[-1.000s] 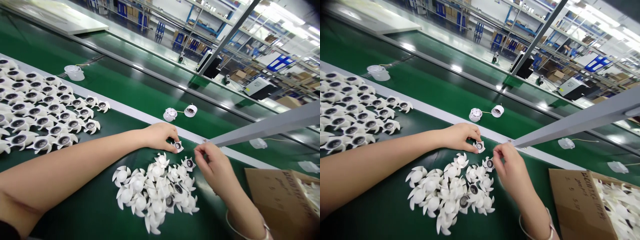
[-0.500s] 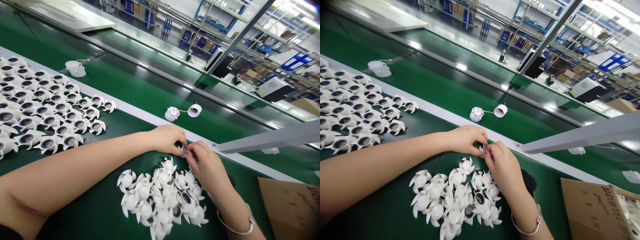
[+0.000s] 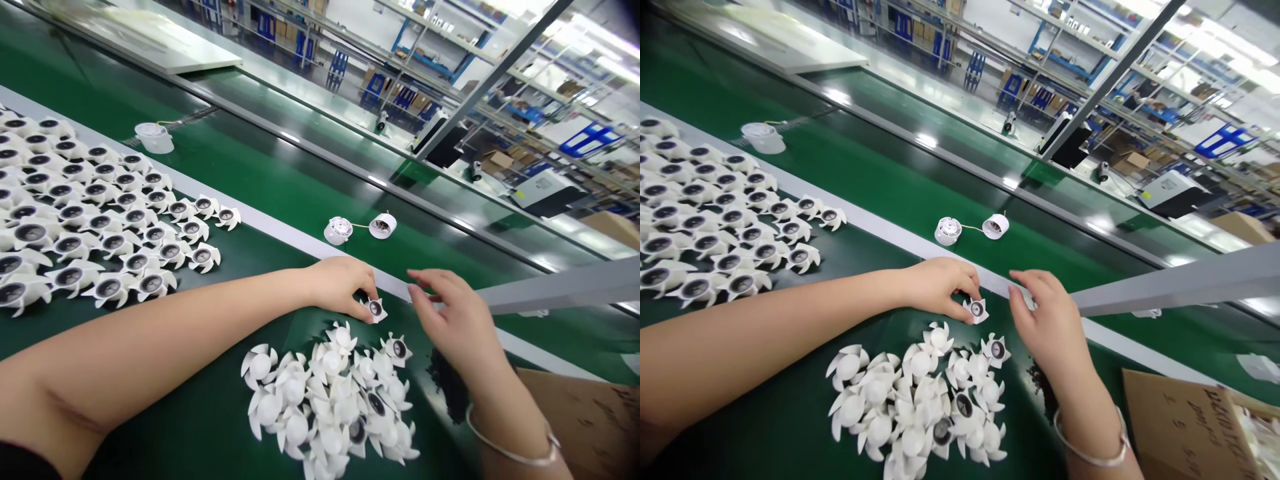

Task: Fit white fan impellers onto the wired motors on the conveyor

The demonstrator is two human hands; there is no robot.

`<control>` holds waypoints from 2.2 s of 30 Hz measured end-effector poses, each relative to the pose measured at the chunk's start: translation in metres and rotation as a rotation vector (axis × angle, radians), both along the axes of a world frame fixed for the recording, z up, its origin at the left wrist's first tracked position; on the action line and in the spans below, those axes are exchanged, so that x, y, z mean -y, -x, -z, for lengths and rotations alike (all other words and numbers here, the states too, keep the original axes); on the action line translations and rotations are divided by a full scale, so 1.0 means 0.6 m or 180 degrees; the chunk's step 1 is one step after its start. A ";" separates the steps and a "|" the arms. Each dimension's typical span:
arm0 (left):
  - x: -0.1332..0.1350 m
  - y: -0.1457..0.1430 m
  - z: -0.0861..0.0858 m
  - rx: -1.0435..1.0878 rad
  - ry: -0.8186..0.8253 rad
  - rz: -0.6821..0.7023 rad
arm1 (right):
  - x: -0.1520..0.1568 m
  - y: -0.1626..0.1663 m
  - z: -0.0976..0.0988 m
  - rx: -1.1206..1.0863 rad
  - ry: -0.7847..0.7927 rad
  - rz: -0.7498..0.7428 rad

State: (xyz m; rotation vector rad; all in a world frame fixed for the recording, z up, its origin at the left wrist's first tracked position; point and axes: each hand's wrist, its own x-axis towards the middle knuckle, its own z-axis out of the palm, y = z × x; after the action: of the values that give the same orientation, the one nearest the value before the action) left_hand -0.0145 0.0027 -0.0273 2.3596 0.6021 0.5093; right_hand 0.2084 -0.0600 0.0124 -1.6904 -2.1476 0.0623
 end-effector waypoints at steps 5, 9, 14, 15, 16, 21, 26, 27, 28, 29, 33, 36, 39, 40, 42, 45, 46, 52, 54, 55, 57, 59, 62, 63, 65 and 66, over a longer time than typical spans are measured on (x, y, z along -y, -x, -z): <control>0.002 0.003 0.002 0.0010 -0.0011 -0.0009 | -0.153 0.024 0.019 -0.0447 0.0686 0.0925; 0.004 0.004 0.003 0.0037 -0.0054 -0.0020 | -0.241 0.067 0.031 -0.0584 0.0830 0.0935; 0.005 0.004 0.003 -0.0002 -0.0048 -0.0036 | -0.233 0.087 0.018 -0.0765 0.1007 0.0466; 0.005 0.005 0.002 -0.0016 -0.0037 -0.0032 | -0.217 0.083 0.012 -0.0783 0.1004 0.0473; 0.004 0.005 0.001 -0.0018 0.0007 -0.0030 | -0.197 0.076 0.006 -0.0813 0.0957 0.0529; -0.003 0.009 -0.010 0.0099 0.0886 -0.0171 | -0.059 0.025 -0.014 -0.1845 0.0649 0.0783; -0.003 0.008 -0.020 0.0426 0.1437 -0.0592 | 0.050 0.013 0.012 -0.2081 0.0272 0.0274; -0.002 0.007 -0.020 0.0471 0.1424 -0.0616 | 0.060 0.018 0.019 -0.1855 0.0156 0.0150; -0.001 0.006 -0.020 0.0517 0.1406 -0.0628 | 0.066 0.024 0.024 -0.1587 0.0033 0.0021; -0.001 0.005 -0.019 0.0558 0.1409 -0.0630 | 0.069 0.030 0.028 -0.1295 -0.0070 -0.0110; 0.001 0.003 -0.010 0.0606 0.1653 -0.0552 | 0.071 0.044 0.034 -0.0486 -0.0285 -0.0477; 0.001 0.002 -0.007 0.0528 0.1691 -0.0483 | 0.074 0.041 0.037 -0.0358 -0.0291 -0.0416; 0.000 -0.001 -0.009 0.0493 0.1667 -0.0522 | 0.074 0.033 0.040 -0.0389 -0.0130 -0.0326; 0.000 -0.003 -0.009 0.0482 0.1665 -0.0557 | 0.072 0.031 0.040 -0.0432 -0.0043 -0.0323; -0.001 -0.006 -0.009 0.0453 0.1655 -0.0610 | 0.069 0.027 0.040 -0.0537 0.0116 -0.0328; -0.002 -0.007 -0.007 0.0436 0.1692 -0.0594 | 0.066 0.021 0.037 -0.0614 0.0178 -0.0329; -0.002 -0.006 -0.006 0.0441 0.1709 -0.0582 | 0.065 0.019 0.037 -0.0617 0.0176 -0.0382; -0.006 0.011 -0.014 0.0451 0.1625 -0.0139 | 0.050 0.016 0.040 -0.0349 -0.0189 -0.0388; -0.006 0.017 -0.022 0.0252 0.1603 0.0242 | 0.049 0.004 0.031 -0.0272 -0.0460 0.0133; -0.006 0.019 -0.028 0.0086 0.1517 0.0429 | 0.051 -0.008 0.023 -0.0324 -0.0458 0.0394; -0.004 0.022 -0.039 -0.0275 0.1174 0.0720 | 0.061 -0.041 0.001 -0.0469 -0.0056 0.0806; -0.001 0.022 -0.048 -0.0529 0.0812 0.0862 | 0.074 -0.078 -0.019 -0.0465 0.0735 0.0957; 0.002 0.021 -0.052 -0.0641 0.0694 0.0975 | 0.090 -0.111 -0.032 -0.0253 0.1975 0.0695; 0.002 0.020 -0.050 -0.0627 0.0716 0.0994 | 0.092 -0.114 -0.032 -0.0185 0.2205 0.0615; 0.000 0.019 -0.046 -0.0567 0.0733 0.0972 | 0.093 -0.107 -0.028 -0.0028 0.2367 0.0559; -0.002 0.018 -0.044 -0.0522 0.0731 0.0937 | 0.093 -0.101 -0.026 0.0062 0.2340 0.0545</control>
State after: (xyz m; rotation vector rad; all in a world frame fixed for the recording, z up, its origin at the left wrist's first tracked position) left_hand -0.0255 0.0038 -0.0008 2.2300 0.3532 0.1092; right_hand 0.2689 -0.1156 0.0279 -2.2490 -2.1152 0.8809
